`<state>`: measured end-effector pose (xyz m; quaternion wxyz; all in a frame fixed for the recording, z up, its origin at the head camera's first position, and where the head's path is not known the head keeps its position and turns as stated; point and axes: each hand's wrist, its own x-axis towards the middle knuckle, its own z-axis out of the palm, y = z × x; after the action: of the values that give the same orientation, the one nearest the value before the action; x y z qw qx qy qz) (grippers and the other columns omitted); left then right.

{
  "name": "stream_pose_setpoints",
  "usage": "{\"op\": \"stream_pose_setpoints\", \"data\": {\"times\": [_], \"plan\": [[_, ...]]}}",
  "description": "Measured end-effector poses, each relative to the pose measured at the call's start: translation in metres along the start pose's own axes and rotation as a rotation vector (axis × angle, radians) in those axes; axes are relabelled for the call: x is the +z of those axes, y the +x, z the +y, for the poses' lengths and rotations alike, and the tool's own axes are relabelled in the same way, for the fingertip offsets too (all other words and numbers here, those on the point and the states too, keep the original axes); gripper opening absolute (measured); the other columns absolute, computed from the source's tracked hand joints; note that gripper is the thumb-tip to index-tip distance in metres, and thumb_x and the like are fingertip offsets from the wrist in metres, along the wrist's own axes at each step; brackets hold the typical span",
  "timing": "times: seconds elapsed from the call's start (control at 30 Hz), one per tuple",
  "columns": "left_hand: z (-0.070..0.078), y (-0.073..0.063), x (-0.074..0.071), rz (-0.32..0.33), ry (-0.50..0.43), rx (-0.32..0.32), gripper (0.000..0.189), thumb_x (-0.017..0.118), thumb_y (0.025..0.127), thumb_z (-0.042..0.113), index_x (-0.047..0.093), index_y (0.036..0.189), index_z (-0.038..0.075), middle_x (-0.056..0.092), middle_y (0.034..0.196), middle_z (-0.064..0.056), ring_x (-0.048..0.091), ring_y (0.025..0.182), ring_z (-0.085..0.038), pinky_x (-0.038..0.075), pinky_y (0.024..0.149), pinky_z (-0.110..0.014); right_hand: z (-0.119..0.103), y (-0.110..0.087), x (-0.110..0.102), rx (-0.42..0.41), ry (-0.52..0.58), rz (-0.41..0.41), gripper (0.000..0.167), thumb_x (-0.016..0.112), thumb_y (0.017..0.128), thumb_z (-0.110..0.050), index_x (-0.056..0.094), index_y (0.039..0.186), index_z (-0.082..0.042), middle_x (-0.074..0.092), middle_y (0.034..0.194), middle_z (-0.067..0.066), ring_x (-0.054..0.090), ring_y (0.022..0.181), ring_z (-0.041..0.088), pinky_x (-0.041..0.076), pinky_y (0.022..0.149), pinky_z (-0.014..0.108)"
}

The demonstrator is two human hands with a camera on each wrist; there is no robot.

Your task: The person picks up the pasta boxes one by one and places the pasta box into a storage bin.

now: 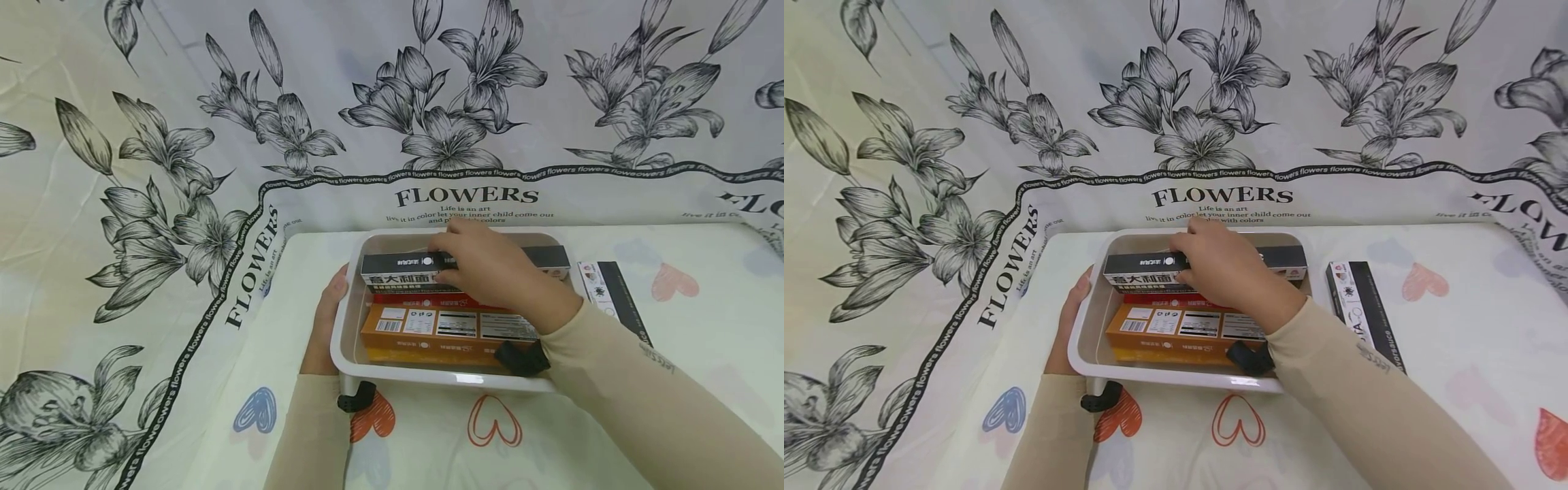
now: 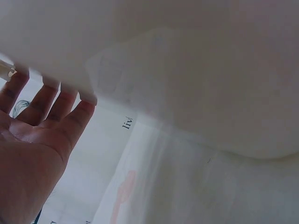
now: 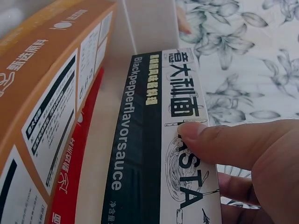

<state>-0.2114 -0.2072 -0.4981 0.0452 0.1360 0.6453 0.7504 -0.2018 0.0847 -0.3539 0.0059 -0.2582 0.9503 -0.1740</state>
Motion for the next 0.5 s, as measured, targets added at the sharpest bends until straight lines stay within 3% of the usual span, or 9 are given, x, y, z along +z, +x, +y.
{"op": "stream_pose_setpoints", "data": {"times": [0.07, 0.13, 0.33, 0.5], "plan": [[0.014, -0.005, 0.012, 0.034, 0.025, -0.021, 0.073, 0.031, 0.108, 0.046, 0.033, 0.17, 0.007, 0.04, 0.166, -0.019, 0.038, 0.149, -0.037, 0.029, 0.12, -0.061, 0.001, 0.0, 0.001, -0.002, 0.0, 0.006, 0.048, 0.089, 0.096, -0.027, 0.075, 0.139, -0.011, 0.063, 0.122, 0.009, 0.061, 0.112, 0.027, 0.054, 0.097, 0.048], [0.018, -0.006, 0.014, 0.041, 0.011, -0.037, 0.073, 0.031, 0.109, 0.046, 0.033, 0.169, 0.006, 0.04, 0.164, -0.02, 0.04, 0.147, -0.036, 0.03, 0.12, -0.061, 0.002, 0.001, 0.002, -0.008, -0.003, 0.014, 0.048, 0.089, 0.096, -0.027, 0.075, 0.139, -0.011, 0.064, 0.122, 0.009, 0.061, 0.112, 0.028, 0.054, 0.097, 0.048], [0.008, -0.001, 0.007, 0.032, -0.015, -0.017, 0.081, 0.044, 0.105, 0.056, 0.036, 0.168, 0.005, 0.042, 0.161, -0.024, 0.044, 0.142, -0.038, 0.033, 0.118, -0.064, 0.004, 0.003, 0.004, -0.035, -0.029, 0.044, 0.047, 0.089, 0.095, -0.026, 0.075, 0.137, -0.009, 0.064, 0.117, 0.01, 0.061, 0.107, 0.027, 0.055, 0.094, 0.046], [0.005, -0.002, 0.006, 0.039, 0.0, 0.022, 0.074, 0.038, 0.107, 0.05, 0.039, 0.167, 0.007, 0.046, 0.161, -0.018, 0.044, 0.144, -0.037, 0.032, 0.118, -0.066, 0.003, 0.005, 0.006, -0.049, -0.043, 0.07, 0.047, 0.09, 0.095, -0.026, 0.075, 0.135, -0.007, 0.064, 0.113, 0.009, 0.061, 0.103, 0.027, 0.055, 0.091, 0.045]]}}
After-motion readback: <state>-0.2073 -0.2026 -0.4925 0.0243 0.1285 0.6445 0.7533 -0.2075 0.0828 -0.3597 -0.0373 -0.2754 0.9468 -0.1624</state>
